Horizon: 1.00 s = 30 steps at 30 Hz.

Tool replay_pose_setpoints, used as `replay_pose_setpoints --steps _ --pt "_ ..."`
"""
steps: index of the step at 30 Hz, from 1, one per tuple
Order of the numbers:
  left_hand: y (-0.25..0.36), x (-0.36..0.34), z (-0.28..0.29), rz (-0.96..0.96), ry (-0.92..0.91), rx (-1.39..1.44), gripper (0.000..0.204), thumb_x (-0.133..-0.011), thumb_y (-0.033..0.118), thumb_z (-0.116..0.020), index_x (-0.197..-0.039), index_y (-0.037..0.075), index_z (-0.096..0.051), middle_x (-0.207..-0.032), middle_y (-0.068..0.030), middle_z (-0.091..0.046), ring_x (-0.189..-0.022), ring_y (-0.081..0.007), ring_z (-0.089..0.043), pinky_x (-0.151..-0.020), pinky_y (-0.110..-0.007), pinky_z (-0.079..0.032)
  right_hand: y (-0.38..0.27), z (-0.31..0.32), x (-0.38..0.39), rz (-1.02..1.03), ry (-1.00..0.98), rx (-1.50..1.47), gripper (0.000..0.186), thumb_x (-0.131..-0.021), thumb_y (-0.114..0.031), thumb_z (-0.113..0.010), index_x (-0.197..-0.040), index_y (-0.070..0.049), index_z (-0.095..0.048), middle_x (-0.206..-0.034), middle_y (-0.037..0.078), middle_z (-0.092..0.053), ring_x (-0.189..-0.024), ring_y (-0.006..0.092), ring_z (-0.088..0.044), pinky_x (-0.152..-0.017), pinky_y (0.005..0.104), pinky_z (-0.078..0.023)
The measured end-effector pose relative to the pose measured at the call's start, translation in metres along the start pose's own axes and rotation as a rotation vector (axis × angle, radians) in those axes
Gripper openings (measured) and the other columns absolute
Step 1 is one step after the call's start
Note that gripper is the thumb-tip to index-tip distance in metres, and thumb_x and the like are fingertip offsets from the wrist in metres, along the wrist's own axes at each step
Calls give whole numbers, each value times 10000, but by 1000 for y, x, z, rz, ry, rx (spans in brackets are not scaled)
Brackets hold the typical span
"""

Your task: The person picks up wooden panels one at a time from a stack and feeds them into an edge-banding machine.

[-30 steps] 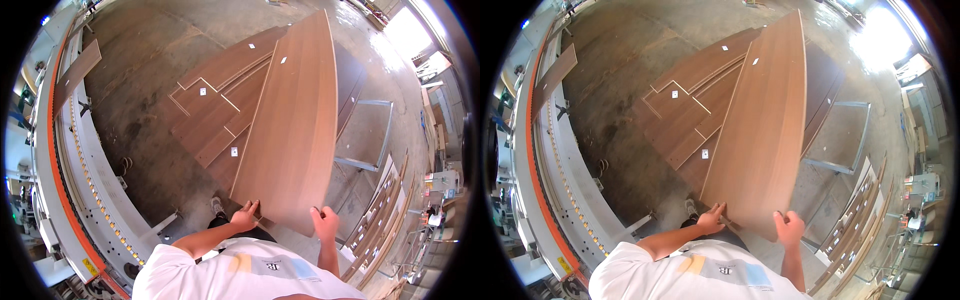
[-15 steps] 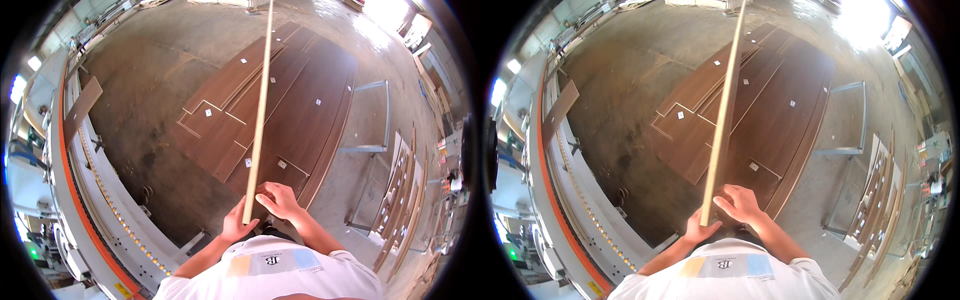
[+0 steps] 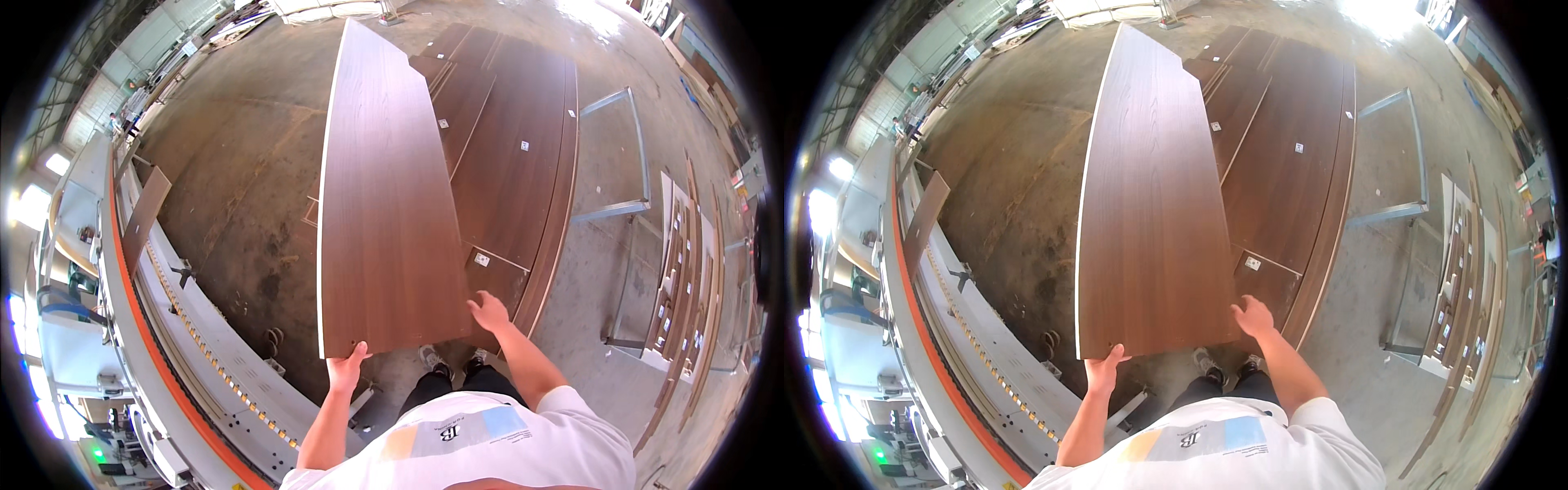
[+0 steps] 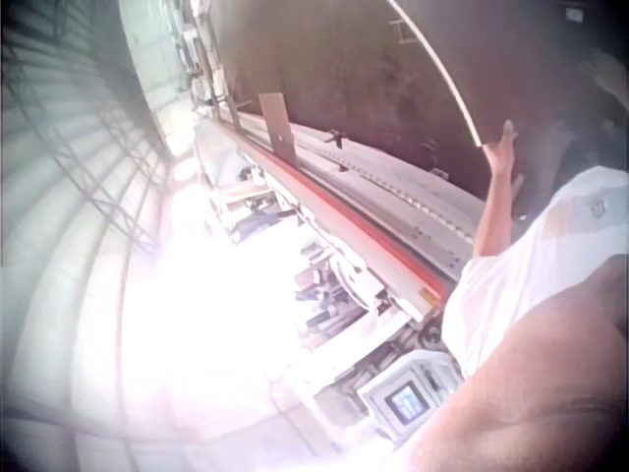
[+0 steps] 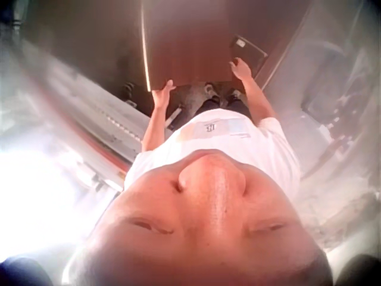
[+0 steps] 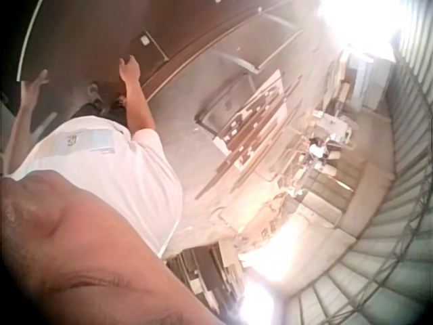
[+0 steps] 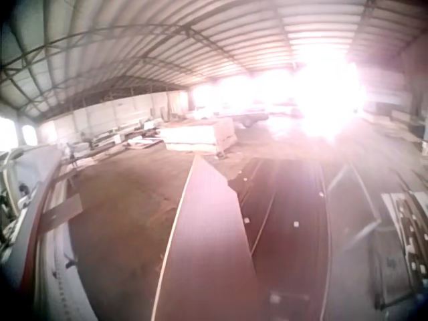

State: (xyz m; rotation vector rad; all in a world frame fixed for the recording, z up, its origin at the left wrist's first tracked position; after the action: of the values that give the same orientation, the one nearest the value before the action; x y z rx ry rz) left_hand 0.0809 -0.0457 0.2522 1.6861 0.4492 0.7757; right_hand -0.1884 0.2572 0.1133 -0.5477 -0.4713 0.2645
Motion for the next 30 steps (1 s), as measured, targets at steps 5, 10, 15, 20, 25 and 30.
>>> replay_pose_setpoints --steps 5,10,15,20,25,30 --pt "-43 13 -22 120 18 287 332 -927 -22 -618 -1253 30 -591 -1161 -123 -682 -982 -274 -719 -788 -406 -635 81 33 -35 -227 253 79 689 -923 -574 -543 -1342 -27 -563 -1271 223 -640 -1193 379 -605 -1033 470 -457" --pt "-119 38 -56 328 17 584 339 -940 1 -601 -1270 75 -575 -1201 -100 -677 -1055 -282 -695 -929 -473 -591 117 133 -53 -462 184 7 803 -898 -725 -463 -1261 -31 -641 -1274 209 -651 -1192 377 -610 -1006 463 -471" --pt "-229 54 -95 504 102 757 293 -965 70 -616 -1253 101 -575 -1202 -99 -684 -1097 -286 -682 -930 -452 -588 200 150 -82 -484 182 69 870 -873 -808 -401 -1053 -24 -732 -1168 200 -696 -1155 382 -623 -963 474 -481" --pt "-319 66 -140 758 316 866 287 -980 268 -659 -1215 113 -607 -1122 -69 -708 -1012 -257 -699 -893 -428 -594 242 160 -104 -471 196 114 849 -875 -810 -398 -1071 -57 -737 -1124 199 -710 -1120 388 -637 -932 478 -492" --pt "-369 84 -192 797 329 863 276 -950 278 -703 -1157 111 -630 -1084 -54 -716 -966 -246 -702 -869 -415 -591 286 175 -127 -434 212 194 840 -885 -802 -397 -1030 -51 -743 -1076 204 -717 -1082 394 -649 -907 481 -501" --pt "-414 107 -216 848 373 887 271 -934 240 -723 -1158 116 -632 -1114 -57 -714 -1025 -257 -686 -928 -443 -566 334 169 -132 -381 205 154 831 -905 -771 -423 -961 -5 -739 -995 237 -715 -994 418 -664 -838 489 -511"
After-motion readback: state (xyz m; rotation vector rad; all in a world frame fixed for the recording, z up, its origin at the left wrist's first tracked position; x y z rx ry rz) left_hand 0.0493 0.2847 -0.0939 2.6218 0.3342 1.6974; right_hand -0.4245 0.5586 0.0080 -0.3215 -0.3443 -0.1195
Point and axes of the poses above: each hand's wrist, its own x-axis away from the middle knuckle, its own z-axis out of the back of the hand, y = z × x, the point moved 9 cm from there along -x, towards the middle knuckle
